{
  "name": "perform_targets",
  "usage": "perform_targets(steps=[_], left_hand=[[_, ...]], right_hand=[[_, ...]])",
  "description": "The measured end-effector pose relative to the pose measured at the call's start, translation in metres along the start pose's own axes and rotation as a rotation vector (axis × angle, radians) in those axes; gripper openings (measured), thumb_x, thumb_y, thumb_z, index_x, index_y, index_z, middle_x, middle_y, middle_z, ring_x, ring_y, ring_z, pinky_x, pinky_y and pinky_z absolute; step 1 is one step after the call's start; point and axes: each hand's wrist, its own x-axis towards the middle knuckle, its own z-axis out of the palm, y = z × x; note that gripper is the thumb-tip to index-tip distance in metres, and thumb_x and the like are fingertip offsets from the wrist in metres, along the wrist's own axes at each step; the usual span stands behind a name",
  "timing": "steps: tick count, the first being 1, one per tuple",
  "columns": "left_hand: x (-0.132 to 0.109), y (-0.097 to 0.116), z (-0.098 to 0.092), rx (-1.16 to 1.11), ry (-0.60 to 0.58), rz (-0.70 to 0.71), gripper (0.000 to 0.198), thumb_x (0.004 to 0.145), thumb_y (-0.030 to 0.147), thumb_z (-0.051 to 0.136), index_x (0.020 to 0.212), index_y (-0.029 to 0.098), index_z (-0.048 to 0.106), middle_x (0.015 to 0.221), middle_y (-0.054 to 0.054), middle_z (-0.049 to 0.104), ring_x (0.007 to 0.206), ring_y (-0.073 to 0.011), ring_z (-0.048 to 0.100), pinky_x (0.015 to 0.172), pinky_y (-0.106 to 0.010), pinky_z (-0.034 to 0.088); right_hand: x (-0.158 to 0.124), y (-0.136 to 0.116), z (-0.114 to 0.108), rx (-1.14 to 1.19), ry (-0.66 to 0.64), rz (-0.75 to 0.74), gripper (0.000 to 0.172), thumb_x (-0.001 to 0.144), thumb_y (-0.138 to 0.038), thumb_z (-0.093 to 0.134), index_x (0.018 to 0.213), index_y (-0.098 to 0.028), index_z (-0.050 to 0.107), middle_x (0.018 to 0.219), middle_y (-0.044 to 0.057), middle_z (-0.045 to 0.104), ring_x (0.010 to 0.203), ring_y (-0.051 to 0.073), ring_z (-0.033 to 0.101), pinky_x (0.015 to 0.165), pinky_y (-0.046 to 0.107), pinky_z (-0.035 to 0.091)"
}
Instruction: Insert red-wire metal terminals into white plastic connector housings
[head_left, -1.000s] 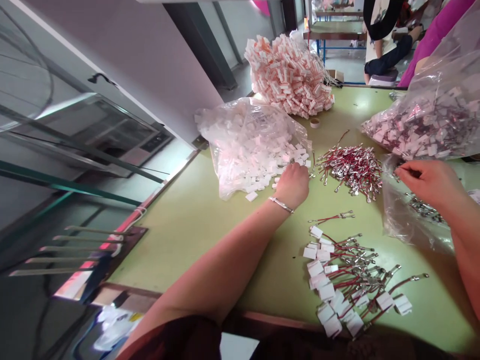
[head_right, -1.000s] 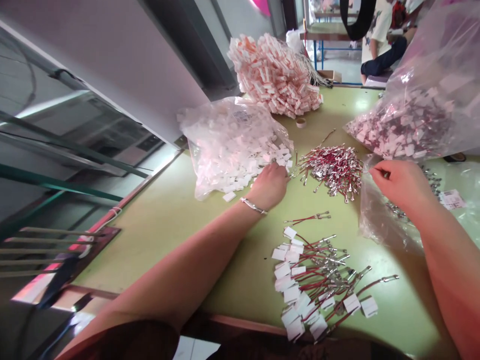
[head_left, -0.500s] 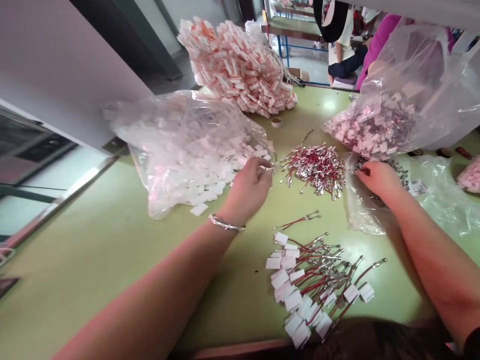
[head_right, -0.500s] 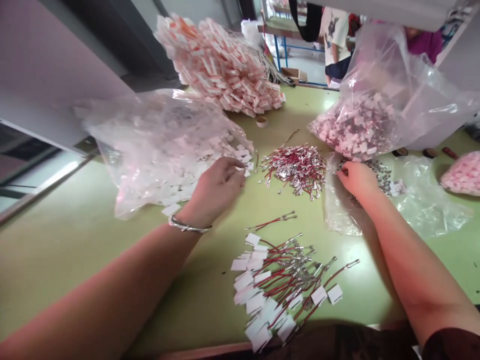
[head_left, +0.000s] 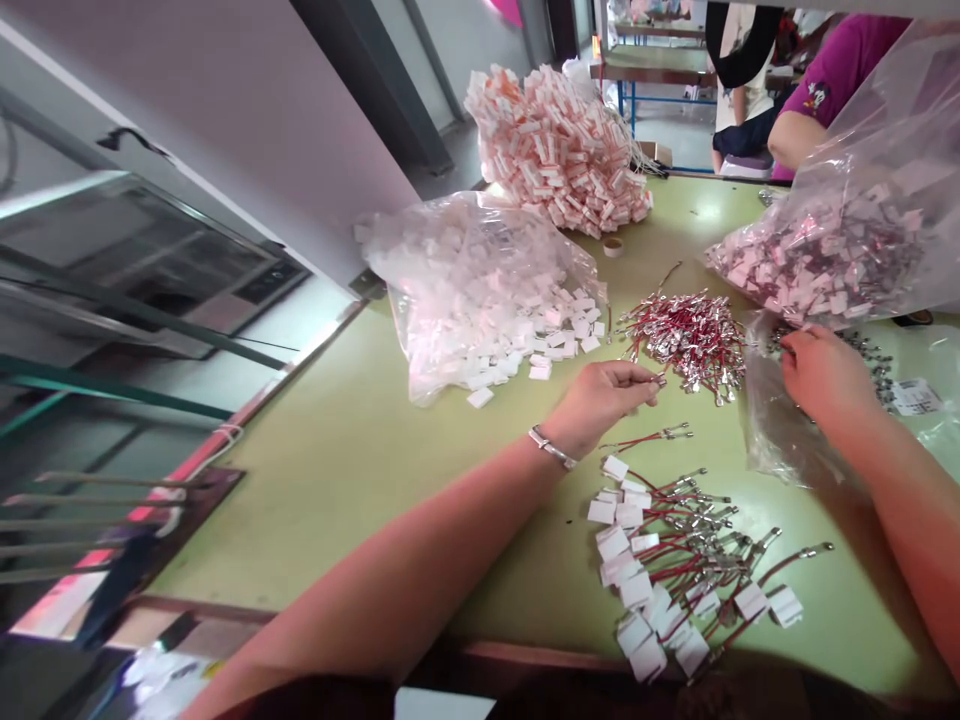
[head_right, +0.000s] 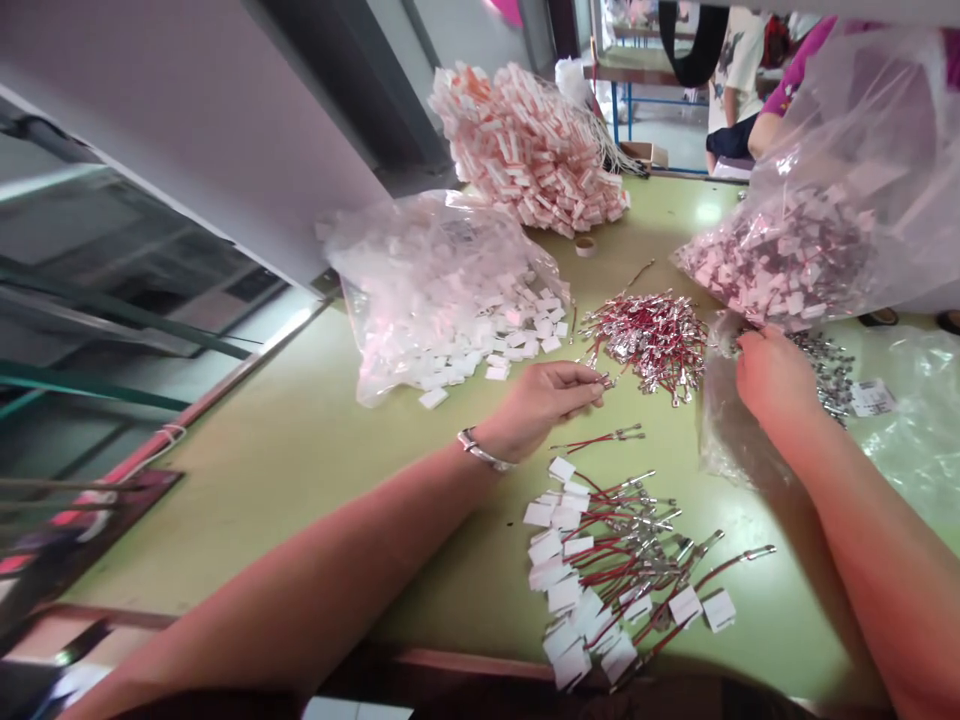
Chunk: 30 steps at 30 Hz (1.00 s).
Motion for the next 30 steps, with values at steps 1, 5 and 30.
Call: perform_targets(steps=[1,5,30], left_hand=[[0.0,0.0,0.001,-0.011,-0.008,-0.004,0.008,0.07,0.023,0.068,0.074,0.016,0.067,0.063,-0.001,0.063,0.048,-0.0055,0.04,0.043,-0.02,0.027],[-0.003,0.002,0.003,-0.033,-0.072,-0.023,0.01,0.071,0.022,0.066,0.078,0.015,0.067,0.064,0.0,0.063,0.048,-0.0053,0.04,0.045,-0.021,0.028],[-0.007,-0.011,-0.001,0.635,-0.128,0.628,0.015,0.081,0.025,0.061,0.072,0.017,0.071,0.066,-0.003,0.069,0.062,-0.0111,0.058,0.059,-0.025,0.044]], right_hand=[[-0.003,-0.007,-0.002,0.129,0.047,-0.032,0.029,0.087,-0.022,0.046,0.103,-0.014,0.069,0.103,0.016,0.065,0.084,0.026,0.063,0.072,0.037,0.046],[-0.023,-0.048,-0.004,0.732,0.109,-0.243,0.021,0.086,-0.028,0.054,0.095,-0.025,0.073,0.095,0.004,0.069,0.083,0.018,0.063,0.075,0.033,0.05],[-0.039,-0.078,-0.008,0.935,-0.358,-0.251,0.018,0.082,-0.024,0.057,0.066,-0.019,0.065,0.057,-0.003,0.061,0.049,0.009,0.05,0.05,0.024,0.038]])
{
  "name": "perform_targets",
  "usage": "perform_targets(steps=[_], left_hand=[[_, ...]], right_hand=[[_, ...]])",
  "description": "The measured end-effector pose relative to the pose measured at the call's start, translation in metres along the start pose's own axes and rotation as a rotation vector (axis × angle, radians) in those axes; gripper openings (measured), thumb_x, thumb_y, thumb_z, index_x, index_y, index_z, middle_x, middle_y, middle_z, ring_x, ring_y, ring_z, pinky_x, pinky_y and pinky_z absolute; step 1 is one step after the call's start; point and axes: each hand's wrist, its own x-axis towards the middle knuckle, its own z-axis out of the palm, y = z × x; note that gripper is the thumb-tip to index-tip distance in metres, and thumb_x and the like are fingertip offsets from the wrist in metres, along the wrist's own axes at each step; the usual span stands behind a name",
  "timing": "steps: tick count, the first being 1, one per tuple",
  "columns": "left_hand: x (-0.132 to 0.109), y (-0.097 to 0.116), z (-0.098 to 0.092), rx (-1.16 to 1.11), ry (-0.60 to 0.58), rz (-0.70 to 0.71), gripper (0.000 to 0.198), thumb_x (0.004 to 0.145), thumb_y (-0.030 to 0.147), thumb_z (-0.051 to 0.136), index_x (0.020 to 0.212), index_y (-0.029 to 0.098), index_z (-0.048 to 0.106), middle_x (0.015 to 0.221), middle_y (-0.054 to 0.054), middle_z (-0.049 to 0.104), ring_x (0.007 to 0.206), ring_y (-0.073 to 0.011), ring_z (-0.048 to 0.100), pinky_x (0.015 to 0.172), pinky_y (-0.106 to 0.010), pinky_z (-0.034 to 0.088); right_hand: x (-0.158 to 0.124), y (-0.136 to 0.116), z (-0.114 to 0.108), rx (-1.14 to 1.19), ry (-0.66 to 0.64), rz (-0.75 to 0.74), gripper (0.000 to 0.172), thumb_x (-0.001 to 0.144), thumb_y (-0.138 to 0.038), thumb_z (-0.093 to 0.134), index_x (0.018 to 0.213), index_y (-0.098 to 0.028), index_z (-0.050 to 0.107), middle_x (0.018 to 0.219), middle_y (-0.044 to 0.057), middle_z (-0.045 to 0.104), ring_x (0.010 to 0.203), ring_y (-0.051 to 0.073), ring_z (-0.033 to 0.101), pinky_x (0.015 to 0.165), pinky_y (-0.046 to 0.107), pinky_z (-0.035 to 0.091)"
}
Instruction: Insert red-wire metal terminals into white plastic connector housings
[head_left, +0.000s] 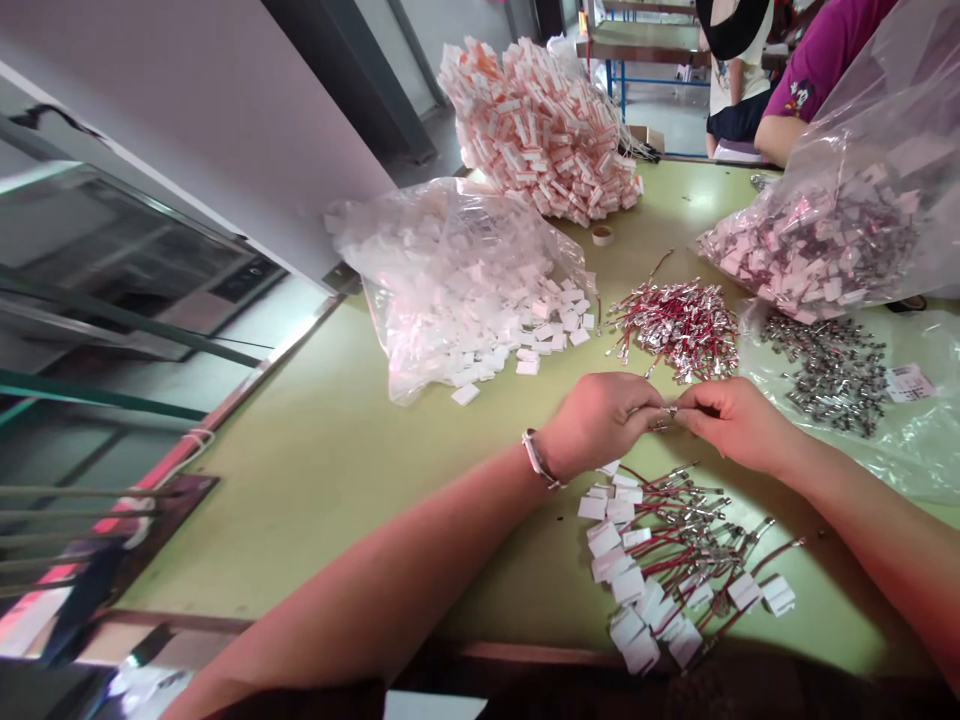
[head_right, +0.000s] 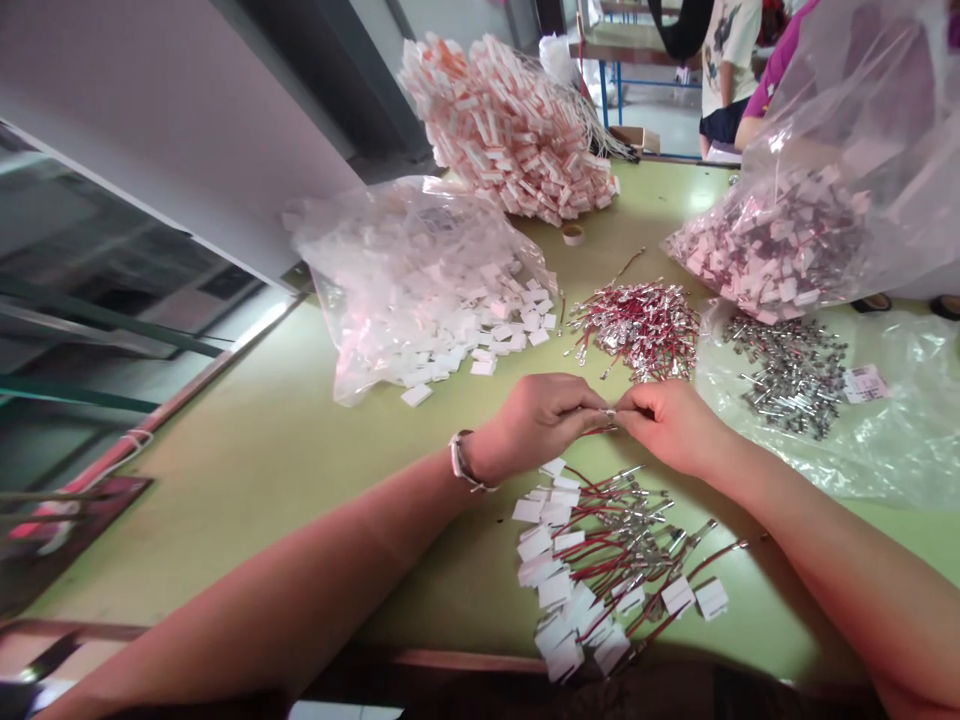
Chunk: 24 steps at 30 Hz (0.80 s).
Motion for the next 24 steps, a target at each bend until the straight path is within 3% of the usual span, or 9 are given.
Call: perform_targets(steps=[3,7,10,12,13,15,17,20,24], left_hand=[[0.001,-0.002,0.001,0.007,-0.014,0.082,0.017,0.083,0.026,0.059,0.075,0.018,0.072,0.067,-0.002,0.07,0.062,-0.0113,0.06,0.06,-0.025,0.046],[0.007,-0.004,-0.003,-0.157,0.118,-0.112,0.016,0.081,0.028,0.06,0.077,0.02,0.073,0.079,-0.004,0.073,0.07,-0.0121,0.064,0.066,-0.025,0.051],[0.01,-0.005,-0.009,-0.193,0.263,-0.285,0.018,0.081,0.032,0.061,0.079,0.019,0.073,0.079,-0.004,0.072,0.067,-0.0118,0.062,0.061,-0.025,0.05],[0.011,-0.008,-0.011,-0.23,0.269,-0.39,0.022,0.082,0.035,0.059,0.077,0.018,0.072,0.07,-0.003,0.069,0.057,-0.0102,0.057,0.053,-0.023,0.046],[0.011,-0.009,-0.011,-0.261,0.249,-0.424,0.023,0.082,0.036,0.059,0.076,0.018,0.071,0.067,-0.003,0.068,0.055,-0.0095,0.055,0.051,-0.023,0.045],[0.012,-0.012,-0.009,-0.317,0.216,-0.46,0.024,0.083,0.035,0.057,0.074,0.016,0.07,0.069,-0.004,0.068,0.054,-0.0084,0.053,0.05,-0.021,0.043],[0.012,-0.015,-0.007,-0.357,0.22,-0.473,0.024,0.083,0.034,0.056,0.074,0.016,0.069,0.073,-0.005,0.068,0.054,-0.0077,0.052,0.049,-0.02,0.042],[0.013,-0.017,-0.004,-0.412,0.223,-0.48,0.024,0.083,0.035,0.056,0.077,0.015,0.069,0.071,-0.005,0.066,0.053,-0.0075,0.05,0.048,-0.02,0.041],[0.012,-0.018,-0.003,-0.422,0.178,-0.455,0.023,0.085,0.035,0.056,0.078,0.016,0.069,0.067,-0.004,0.064,0.053,-0.0079,0.049,0.048,-0.02,0.041]], right_hand=[[-0.001,-0.002,0.001,0.047,-0.036,0.132,0.024,0.085,-0.027,0.055,0.063,-0.019,0.061,0.049,-0.004,0.055,0.041,0.008,0.045,0.045,0.024,0.035],[0.001,0.002,0.003,-0.223,0.071,-0.049,0.018,0.085,-0.021,0.055,0.077,-0.019,0.07,0.07,0.003,0.067,0.063,0.013,0.058,0.061,0.027,0.043],[0.002,0.004,-0.004,-0.388,-0.002,-0.179,0.018,0.085,-0.026,0.057,0.09,-0.023,0.074,0.087,0.005,0.069,0.076,0.016,0.061,0.068,0.029,0.045],[0.005,0.01,-0.019,-0.44,0.007,-0.162,0.021,0.085,-0.033,0.057,0.09,-0.025,0.075,0.087,0.005,0.068,0.073,0.015,0.06,0.066,0.029,0.044],[0.007,0.017,-0.03,-0.472,0.065,-0.113,0.023,0.086,-0.035,0.054,0.089,-0.025,0.075,0.085,0.004,0.068,0.07,0.015,0.058,0.064,0.029,0.043],[0.012,0.037,-0.057,-0.631,0.307,0.057,0.03,0.089,-0.035,0.047,0.081,-0.022,0.074,0.078,0.006,0.067,0.065,0.017,0.056,0.061,0.03,0.041],[0.018,0.066,-0.084,-0.85,0.479,0.181,0.029,0.086,-0.029,0.046,0.085,-0.019,0.074,0.082,0.009,0.068,0.072,0.021,0.057,0.066,0.033,0.04],[0.022,0.108,-0.106,-0.977,0.477,0.137,0.034,0.088,-0.026,0.042,0.1,-0.017,0.072,0.092,0.011,0.068,0.087,0.026,0.056,0.083,0.037,0.04],[0.019,0.127,-0.098,-0.953,0.475,0.12,0.041,0.089,-0.034,0.043,0.121,-0.017,0.064,0.107,0.016,0.061,0.1,0.031,0.051,0.089,0.04,0.039]])
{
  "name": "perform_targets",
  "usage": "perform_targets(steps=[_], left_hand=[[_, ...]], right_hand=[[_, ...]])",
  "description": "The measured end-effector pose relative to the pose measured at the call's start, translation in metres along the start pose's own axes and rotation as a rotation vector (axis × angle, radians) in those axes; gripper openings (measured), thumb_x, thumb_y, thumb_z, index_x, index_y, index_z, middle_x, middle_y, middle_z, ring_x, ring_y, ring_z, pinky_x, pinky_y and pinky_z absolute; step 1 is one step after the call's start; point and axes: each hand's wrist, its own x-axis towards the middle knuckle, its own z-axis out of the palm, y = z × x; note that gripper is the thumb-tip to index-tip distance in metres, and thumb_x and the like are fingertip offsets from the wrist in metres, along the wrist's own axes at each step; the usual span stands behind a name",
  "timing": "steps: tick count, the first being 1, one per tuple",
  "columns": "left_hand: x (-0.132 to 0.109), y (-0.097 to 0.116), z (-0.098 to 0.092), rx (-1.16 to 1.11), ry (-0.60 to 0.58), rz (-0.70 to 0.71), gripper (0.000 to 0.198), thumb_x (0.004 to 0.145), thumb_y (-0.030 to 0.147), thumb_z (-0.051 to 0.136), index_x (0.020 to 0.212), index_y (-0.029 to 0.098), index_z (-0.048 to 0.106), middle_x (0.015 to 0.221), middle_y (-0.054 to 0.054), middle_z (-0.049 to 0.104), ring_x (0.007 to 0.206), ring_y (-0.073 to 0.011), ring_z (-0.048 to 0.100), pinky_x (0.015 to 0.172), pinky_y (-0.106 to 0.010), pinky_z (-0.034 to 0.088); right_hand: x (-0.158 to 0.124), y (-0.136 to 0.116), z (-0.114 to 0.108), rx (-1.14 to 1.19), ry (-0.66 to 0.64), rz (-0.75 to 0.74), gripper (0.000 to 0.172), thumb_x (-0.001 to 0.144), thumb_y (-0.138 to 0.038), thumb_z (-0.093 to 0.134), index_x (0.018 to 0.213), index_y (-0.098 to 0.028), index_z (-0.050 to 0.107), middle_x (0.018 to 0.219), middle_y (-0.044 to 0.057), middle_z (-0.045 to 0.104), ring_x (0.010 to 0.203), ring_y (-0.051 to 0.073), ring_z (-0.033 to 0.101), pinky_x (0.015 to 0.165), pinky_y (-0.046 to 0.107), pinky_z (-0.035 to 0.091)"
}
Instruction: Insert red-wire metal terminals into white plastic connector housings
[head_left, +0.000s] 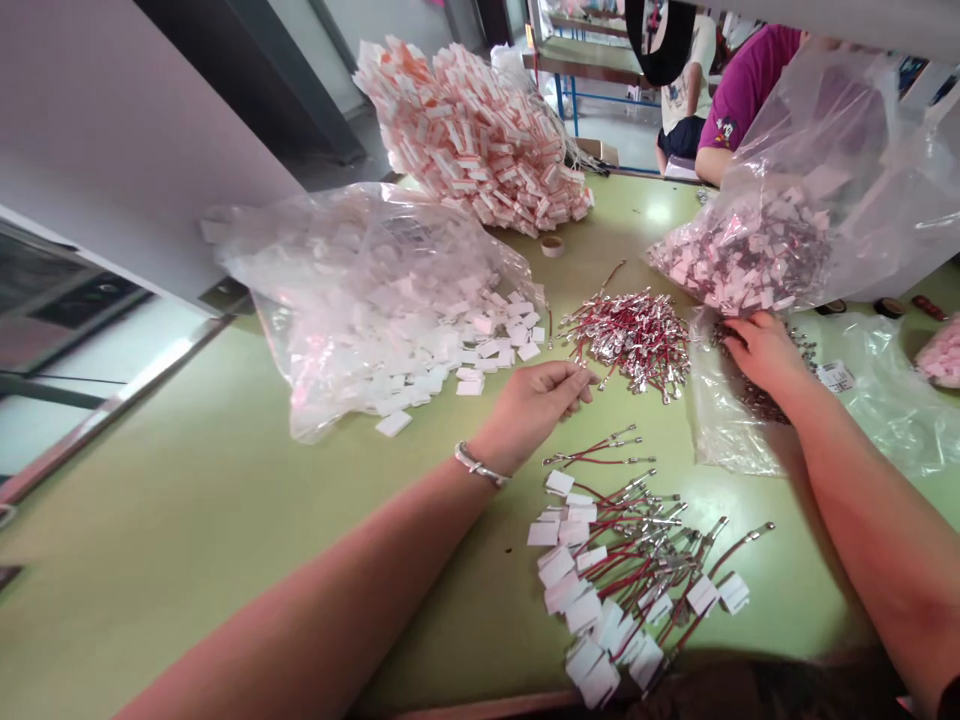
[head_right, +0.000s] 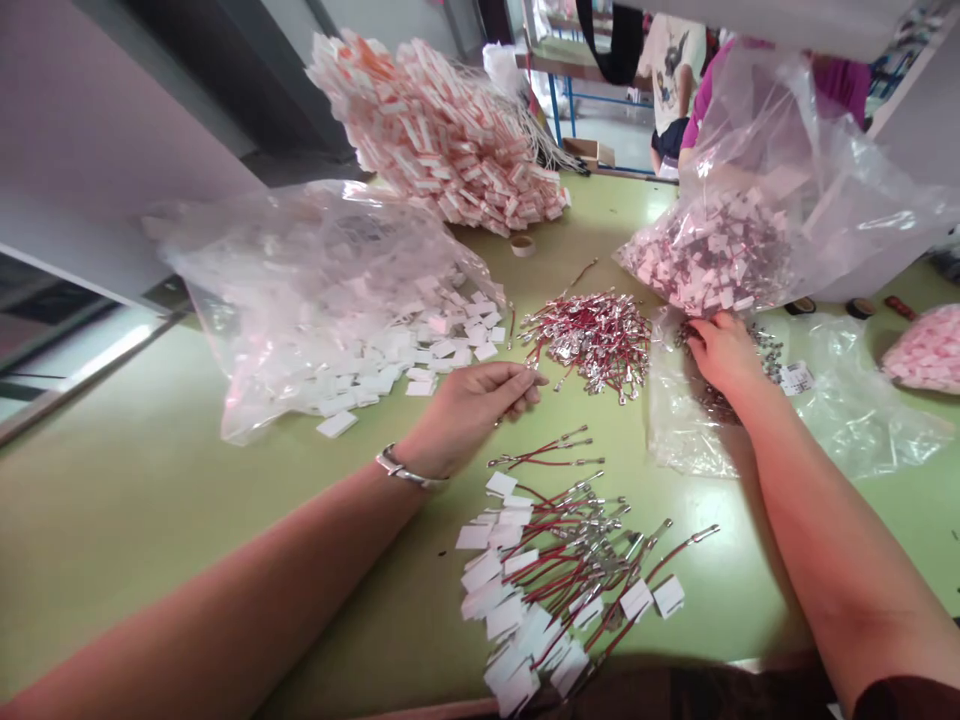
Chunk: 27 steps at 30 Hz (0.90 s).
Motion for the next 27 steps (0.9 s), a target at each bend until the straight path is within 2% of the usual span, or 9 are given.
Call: perform_targets(steps=[4,8,11,13,15,18,20,23,27], left_hand=[[-0.003,-0.001,-0.001,-0.014,-0.018,0.019,0.023,0.085,0.034,0.056,0.079,0.016,0.069,0.066,-0.004,0.064,0.052,-0.0078,0.049,0.047,-0.02,0.042],[-0.004,-0.002,-0.003,-0.003,-0.016,0.013,0.022,0.083,0.034,0.057,0.081,0.015,0.069,0.065,-0.004,0.065,0.051,-0.0075,0.048,0.047,-0.02,0.042],[-0.004,-0.001,-0.005,0.045,-0.017,0.023,0.023,0.083,0.034,0.057,0.081,0.015,0.069,0.066,-0.003,0.065,0.051,-0.0075,0.048,0.047,-0.02,0.041],[-0.004,0.001,-0.005,0.095,-0.029,0.049,0.024,0.084,0.034,0.055,0.08,0.015,0.069,0.066,-0.003,0.065,0.054,-0.0081,0.049,0.05,-0.02,0.042],[-0.005,0.003,-0.004,0.141,-0.058,0.079,0.026,0.085,0.033,0.052,0.077,0.015,0.068,0.069,-0.004,0.066,0.058,-0.0087,0.052,0.054,-0.021,0.043],[-0.008,0.006,0.0,0.199,-0.116,0.114,0.029,0.086,0.033,0.049,0.071,0.015,0.065,0.071,-0.004,0.066,0.056,-0.0083,0.051,0.053,-0.022,0.043],[-0.011,0.009,0.004,0.233,-0.151,0.148,0.03,0.087,0.034,0.048,0.07,0.015,0.064,0.065,-0.002,0.062,0.053,-0.0081,0.047,0.05,-0.021,0.04],[-0.015,0.012,0.01,0.259,-0.184,0.186,0.03,0.087,0.034,0.048,0.07,0.016,0.064,0.057,0.001,0.054,0.052,-0.0082,0.043,0.048,-0.021,0.036],[-0.018,0.012,0.013,0.255,-0.197,0.215,0.027,0.085,0.031,0.049,0.068,0.016,0.063,0.056,0.003,0.05,0.053,-0.0082,0.041,0.049,-0.021,0.034]], right_hand=[[-0.006,-0.012,-0.003,0.065,-0.051,0.036,0.036,0.087,-0.028,0.047,0.116,-0.018,0.064,0.108,0.015,0.059,0.099,0.029,0.052,0.087,0.038,0.041],[-0.004,-0.013,-0.019,0.157,-0.163,0.001,0.024,0.084,-0.025,0.051,0.096,-0.019,0.071,0.099,0.009,0.064,0.082,0.021,0.057,0.076,0.032,0.043],[-0.001,-0.01,-0.032,0.127,-0.227,-0.093,0.019,0.082,-0.027,0.055,0.081,-0.021,0.074,0.092,0.007,0.066,0.079,0.021,0.058,0.071,0.032,0.042],[0.0,-0.01,-0.041,0.128,-0.234,-0.167,0.018,0.081,-0.026,0.057,0.075,-0.021,0.074,0.088,0.007,0.067,0.082,0.022,0.058,0.071,0.032,0.041],[-0.001,-0.015,-0.049,0.141,-0.198,-0.168,0.019,0.081,-0.026,0.057,0.071,-0.022,0.073,0.083,0.007,0.067,0.081,0.022,0.058,0.07,0.033,0.041],[-0.008,-0.042,-0.059,0.308,-0.18,-0.122,0.018,0.081,-0.027,0.056,0.074,-0.023,0.072,0.076,0.005,0.069,0.071,0.019,0.059,0.066,0.032,0.042],[-0.017,-0.07,-0.063,0.572,-0.218,-0.14,0.016,0.082,-0.027,0.055,0.081,-0.022,0.07,0.078,0.003,0.07,0.068,0.016,0.06,0.064,0.03,0.044],[-0.032,-0.115,-0.063,0.896,-0.273,-0.043,0.016,0.084,-0.029,0.053,0.086,-0.021,0.066,0.064,-0.001,0.065,0.051,0.012,0.054,0.051,0.026,0.042],[-0.045,-0.146,-0.058,0.987,-0.243,-0.085,0.013,0.084,-0.027,0.053,0.084,-0.021,0.064,0.068,-0.002,0.065,0.057,0.011,0.055,0.055,0.025,0.043]])
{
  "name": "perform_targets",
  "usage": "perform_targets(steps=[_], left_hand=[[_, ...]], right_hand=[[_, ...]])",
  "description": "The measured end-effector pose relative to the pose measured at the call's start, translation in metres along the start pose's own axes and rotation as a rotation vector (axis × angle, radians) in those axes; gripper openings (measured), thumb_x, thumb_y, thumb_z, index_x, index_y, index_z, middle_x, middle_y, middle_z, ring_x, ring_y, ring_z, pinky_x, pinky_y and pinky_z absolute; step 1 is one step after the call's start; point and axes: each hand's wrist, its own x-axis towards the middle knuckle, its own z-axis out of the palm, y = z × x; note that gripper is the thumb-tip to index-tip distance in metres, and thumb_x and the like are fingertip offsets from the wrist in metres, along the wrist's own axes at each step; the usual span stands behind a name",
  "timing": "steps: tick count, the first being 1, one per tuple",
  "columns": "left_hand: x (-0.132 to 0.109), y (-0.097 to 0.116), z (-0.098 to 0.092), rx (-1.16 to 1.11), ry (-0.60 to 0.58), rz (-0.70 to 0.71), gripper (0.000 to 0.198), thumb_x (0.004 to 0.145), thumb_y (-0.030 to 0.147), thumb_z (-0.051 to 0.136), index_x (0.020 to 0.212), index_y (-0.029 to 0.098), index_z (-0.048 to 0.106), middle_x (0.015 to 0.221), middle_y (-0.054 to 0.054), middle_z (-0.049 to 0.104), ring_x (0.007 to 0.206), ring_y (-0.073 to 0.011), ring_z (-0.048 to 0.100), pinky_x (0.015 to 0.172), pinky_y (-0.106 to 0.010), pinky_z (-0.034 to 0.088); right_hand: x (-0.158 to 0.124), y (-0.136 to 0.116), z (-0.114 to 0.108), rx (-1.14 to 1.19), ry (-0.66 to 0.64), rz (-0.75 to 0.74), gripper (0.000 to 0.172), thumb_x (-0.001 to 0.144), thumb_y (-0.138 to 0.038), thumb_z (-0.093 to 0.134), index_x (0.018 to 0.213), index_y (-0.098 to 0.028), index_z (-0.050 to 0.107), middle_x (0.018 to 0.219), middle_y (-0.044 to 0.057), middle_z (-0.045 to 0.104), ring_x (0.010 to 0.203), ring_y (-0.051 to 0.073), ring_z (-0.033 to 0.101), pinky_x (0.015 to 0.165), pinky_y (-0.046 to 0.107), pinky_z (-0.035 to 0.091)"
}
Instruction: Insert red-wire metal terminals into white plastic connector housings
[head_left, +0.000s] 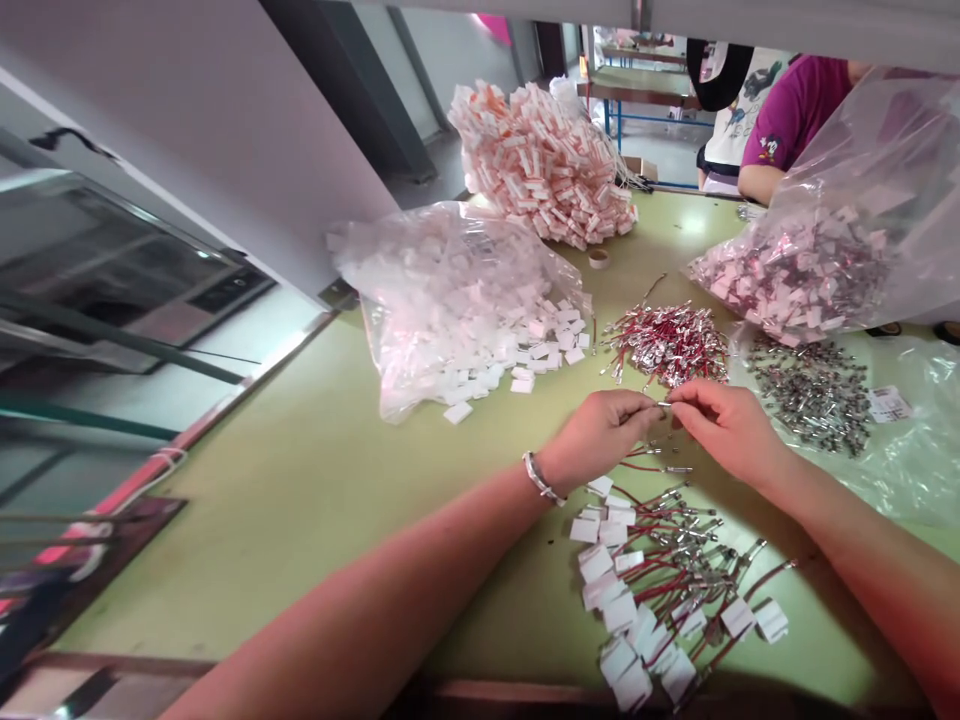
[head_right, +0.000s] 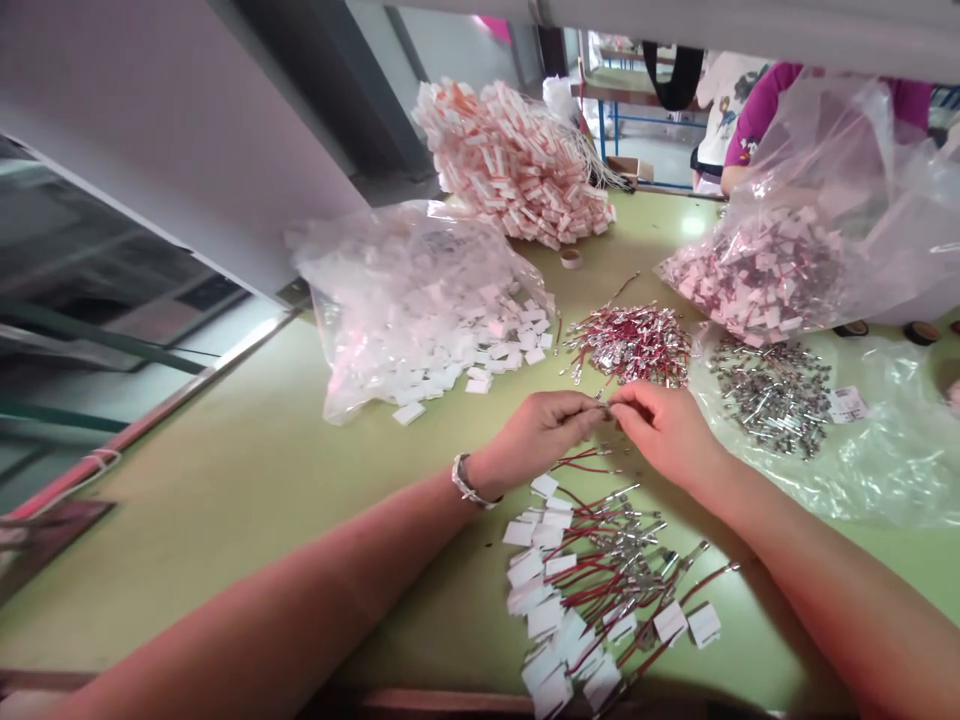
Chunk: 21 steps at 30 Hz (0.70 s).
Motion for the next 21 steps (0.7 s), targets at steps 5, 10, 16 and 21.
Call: perform_targets(steps=[5,10,16,21], left_hand=[[-0.001,0.0,0.0,0.003,0.02,0.045,0.027,0.086,0.03,0.048,0.069,0.016,0.063,0.06,0.002,0.054,0.055,-0.0082,0.045,0.051,-0.021,0.037],[-0.001,0.0,-0.001,0.021,0.024,0.044,0.028,0.087,0.03,0.048,0.067,0.016,0.061,0.056,0.002,0.052,0.052,-0.0078,0.043,0.049,-0.02,0.036],[-0.007,-0.008,0.0,0.385,-0.043,0.327,0.028,0.092,0.028,0.042,0.083,0.019,0.067,0.068,-0.002,0.063,0.062,-0.0113,0.054,0.059,-0.024,0.041],[-0.004,-0.007,-0.005,0.495,-0.122,0.413,0.028,0.093,0.029,0.041,0.088,0.021,0.068,0.07,-0.002,0.064,0.064,-0.012,0.055,0.059,-0.024,0.041]], right_hand=[[-0.002,0.003,0.0,0.141,0.004,0.056,0.014,0.084,-0.03,0.052,0.083,-0.021,0.062,0.064,-0.003,0.061,0.052,0.01,0.053,0.051,0.024,0.042],[-0.002,0.005,-0.003,0.08,0.007,0.017,0.012,0.082,-0.027,0.053,0.08,-0.02,0.062,0.059,-0.004,0.058,0.05,0.009,0.049,0.049,0.023,0.038],[-0.005,0.002,-0.009,0.125,-0.233,0.139,0.015,0.08,-0.024,0.053,0.066,-0.02,0.058,0.051,-0.005,0.054,0.041,0.007,0.043,0.041,0.02,0.033],[-0.005,0.0,-0.009,0.181,-0.307,0.254,0.017,0.081,-0.026,0.051,0.066,-0.02,0.054,0.053,-0.004,0.058,0.038,0.007,0.044,0.038,0.021,0.035]])
